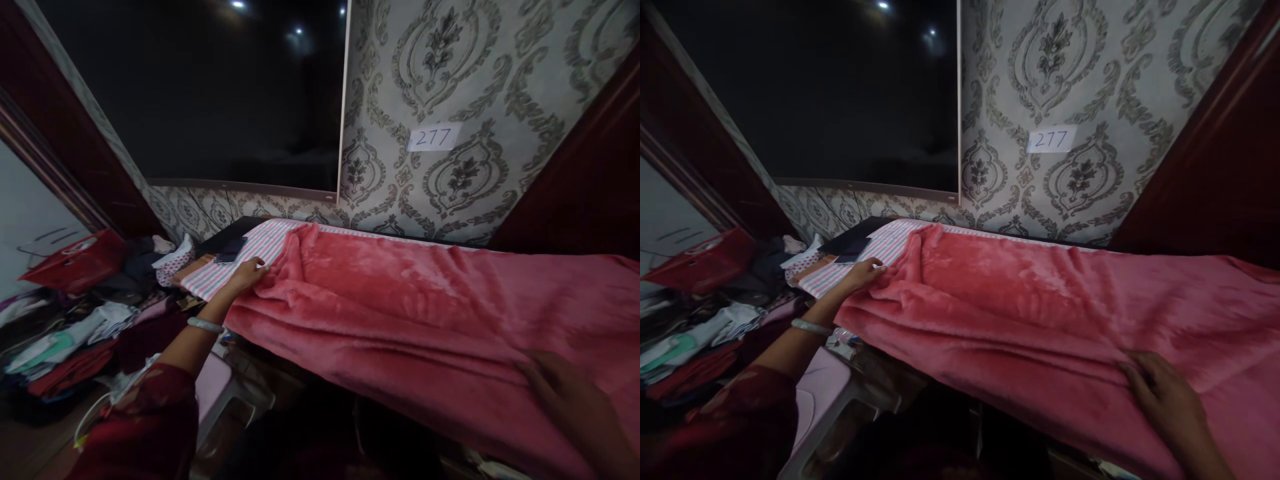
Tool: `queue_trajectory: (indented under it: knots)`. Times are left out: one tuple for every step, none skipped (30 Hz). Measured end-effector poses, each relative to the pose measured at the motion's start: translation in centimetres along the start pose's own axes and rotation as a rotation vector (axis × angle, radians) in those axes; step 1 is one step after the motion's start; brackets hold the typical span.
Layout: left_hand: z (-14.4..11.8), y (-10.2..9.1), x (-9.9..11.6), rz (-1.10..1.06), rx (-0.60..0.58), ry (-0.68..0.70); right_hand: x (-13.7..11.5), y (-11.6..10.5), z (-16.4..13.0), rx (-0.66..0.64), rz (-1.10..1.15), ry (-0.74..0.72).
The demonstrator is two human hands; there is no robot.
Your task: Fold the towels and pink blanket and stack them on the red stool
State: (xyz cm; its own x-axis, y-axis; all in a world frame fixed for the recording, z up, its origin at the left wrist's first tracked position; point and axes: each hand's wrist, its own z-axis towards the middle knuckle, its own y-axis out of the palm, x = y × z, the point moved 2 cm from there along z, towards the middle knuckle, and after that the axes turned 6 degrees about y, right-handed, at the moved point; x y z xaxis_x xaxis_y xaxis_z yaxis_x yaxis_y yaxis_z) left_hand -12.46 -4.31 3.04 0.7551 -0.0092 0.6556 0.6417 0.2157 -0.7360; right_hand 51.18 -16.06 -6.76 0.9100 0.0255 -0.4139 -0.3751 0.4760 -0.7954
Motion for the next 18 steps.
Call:
queue_trajectory:
  knots:
    - [0.3, 0.2, -0.3, -0.041, -0.023, -0.029, -0.1, -0.1, 0.0, -0.009, 0.03, 0.014]
    - [0.5, 0.4, -0.4, -0.069, -0.054, -0.031, -0.2, -0.2, 0.0, -0.022, 0.069, 0.032]
    - [0.6, 0.6, -0.5, -0.098, -0.081, -0.019, -0.4, -0.2, 0.0, -0.034, 0.102, 0.047]
    - [0.6, 0.7, -0.5, -0.144, -0.099, -0.005, -0.5, -0.3, 0.0, -0.032, 0.112, 0.062]
    - [0.6, 0.8, -0.4, -0.207, -0.095, 0.012, -0.6, -0.3, 0.0, -0.032, 0.114, 0.071]
    - [0.4, 0.7, -0.4, -0.28, -0.065, 0.028, -0.6, -0.3, 0.0, -0.037, 0.114, 0.078]
    - [0.3, 0.5, -0.4, -0.358, -0.006, 0.042, -0.6, -0.3, 0.0, -0.04, 0.11, 0.085]
    - [0.0, 0.2, -0.5, -0.434, 0.079, 0.05, -0.6, -0.3, 0.0, -0.04, 0.104, 0.09]
    - [-0.2, -0.3, -0.8, -0.497, 0.183, 0.048, -0.6, -0.3, 0.0, -0.04, 0.097, 0.094]
    - [-0.5, -0.8, -1.1, -0.537, 0.286, 0.037, -0.5, -0.4, 0.0, -0.046, 0.091, 0.097]
    - [-0.9, -1.2, -1.6, -0.56, 0.377, 0.023, -0.5, -0.4, 0.0, -0.057, 0.086, 0.099]
    - [-1.2, -1.6, -2.1, -0.567, 0.439, 0.004, -0.5, -0.5, 0.0, -0.071, 0.083, 0.1]
    - [-1.4, -1.9, -2.5, -0.56, 0.467, -0.021, -0.6, -0.6, -0.1, -0.086, 0.082, 0.098]
    - [-1.6, -2.1, -2.9, -0.537, 0.459, -0.05, -0.7, -0.7, -0.1, -0.095, 0.083, 0.096]
    - [-1.7, -2.1, -3.2, -0.493, 0.426, -0.073, -0.8, -0.8, -0.2, -0.096, 0.085, 0.094]
    - [-1.8, -2.1, -3.3, -0.419, 0.391, -0.083, -0.9, -0.9, -0.2, -0.095, 0.089, 0.092]
    - [-1.8, -2.1, -3.1, -0.313, 0.374, -0.069, -1.1, -1.0, -0.2, -0.091, 0.092, 0.09]
    - [-1.8, -2.2, -2.6, -0.183, 0.378, -0.022, -1.3, -1.0, -0.2, -0.088, 0.094, 0.091]
